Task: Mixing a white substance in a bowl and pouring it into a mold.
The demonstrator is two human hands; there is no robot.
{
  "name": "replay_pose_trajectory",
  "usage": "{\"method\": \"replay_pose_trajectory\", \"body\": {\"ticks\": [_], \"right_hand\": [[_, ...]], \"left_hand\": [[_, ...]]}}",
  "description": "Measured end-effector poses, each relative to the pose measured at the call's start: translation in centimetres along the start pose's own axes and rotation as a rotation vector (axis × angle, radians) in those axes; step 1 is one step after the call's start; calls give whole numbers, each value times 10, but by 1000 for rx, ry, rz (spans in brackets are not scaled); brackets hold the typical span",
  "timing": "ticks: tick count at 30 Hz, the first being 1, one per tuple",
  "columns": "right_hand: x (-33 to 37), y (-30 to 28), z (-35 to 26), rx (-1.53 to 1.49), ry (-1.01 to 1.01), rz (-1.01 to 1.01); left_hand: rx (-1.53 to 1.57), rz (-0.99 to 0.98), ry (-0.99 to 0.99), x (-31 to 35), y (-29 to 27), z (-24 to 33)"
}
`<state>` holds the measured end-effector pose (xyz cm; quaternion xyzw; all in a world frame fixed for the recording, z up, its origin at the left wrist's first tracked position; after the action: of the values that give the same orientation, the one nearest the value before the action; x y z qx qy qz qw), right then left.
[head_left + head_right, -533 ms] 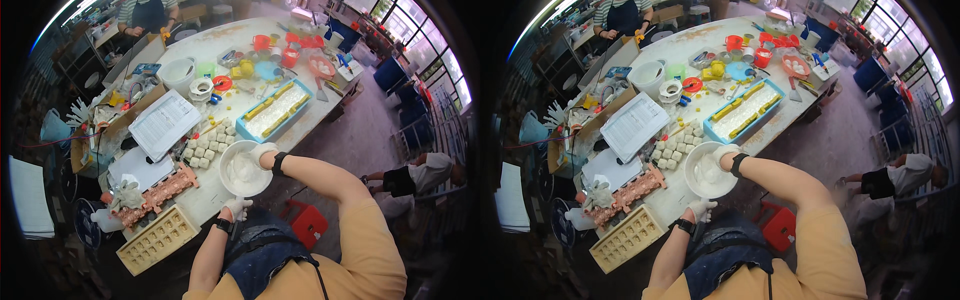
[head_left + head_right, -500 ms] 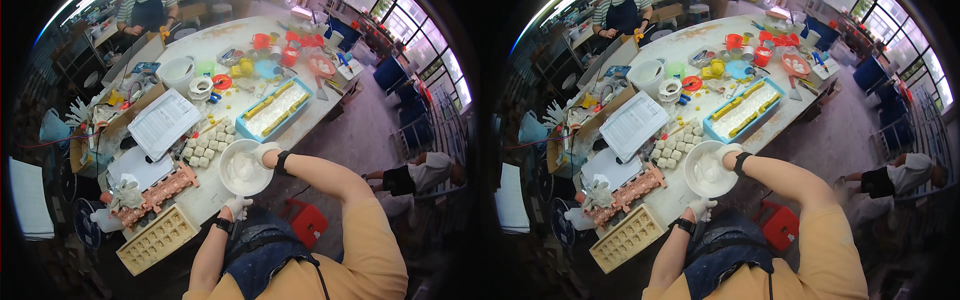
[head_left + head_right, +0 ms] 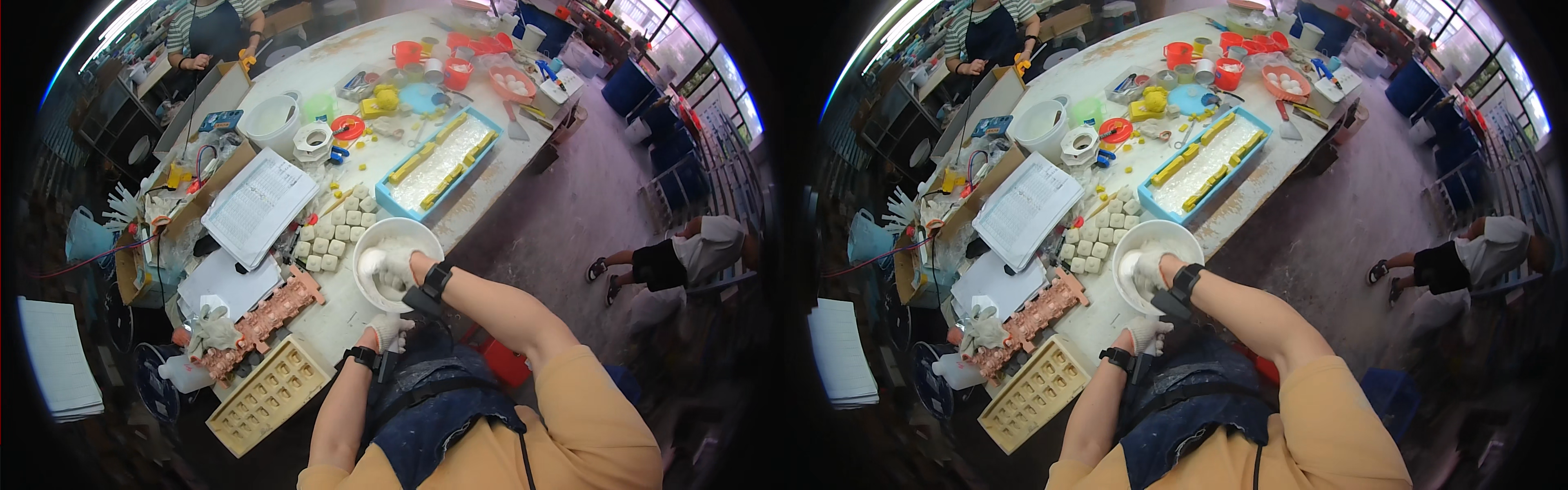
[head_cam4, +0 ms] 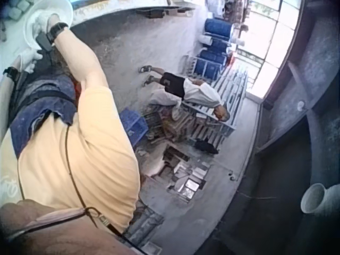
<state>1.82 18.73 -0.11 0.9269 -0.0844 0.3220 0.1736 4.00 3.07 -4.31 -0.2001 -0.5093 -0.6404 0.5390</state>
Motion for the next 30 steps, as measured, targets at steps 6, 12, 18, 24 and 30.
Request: {"method": "replay_pose_trajectory", "body": {"ticks": [6,12,18,24,30], "right_hand": [[68,-63,30,-964,84,70],[170,-34,-13,1207,187,491],[176,7,-94,1553,-44,564],[183,-58,-90,1511,-127,833],[162,-69,35,859,175,663]], "left_hand": [[162,50,56,7,-2,-3],[-11,111,26,10,-6,11],[-417,269,-29,42,-13,53],[-1249,826,87,85,-50,102],[-1199,868,32,105,-50,105]]}}
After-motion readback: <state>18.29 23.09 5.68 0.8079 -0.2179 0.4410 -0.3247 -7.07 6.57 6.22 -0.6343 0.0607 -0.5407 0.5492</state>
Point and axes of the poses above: each hand's wrist, its own x-axis away from the middle knuckle, its own y-axis out of the palm, z = x × y, the point moved 9 cm from there along -x, towards the middle knuckle, and after that the axes turned 9 degrees about -z, right-handed, at the moved point
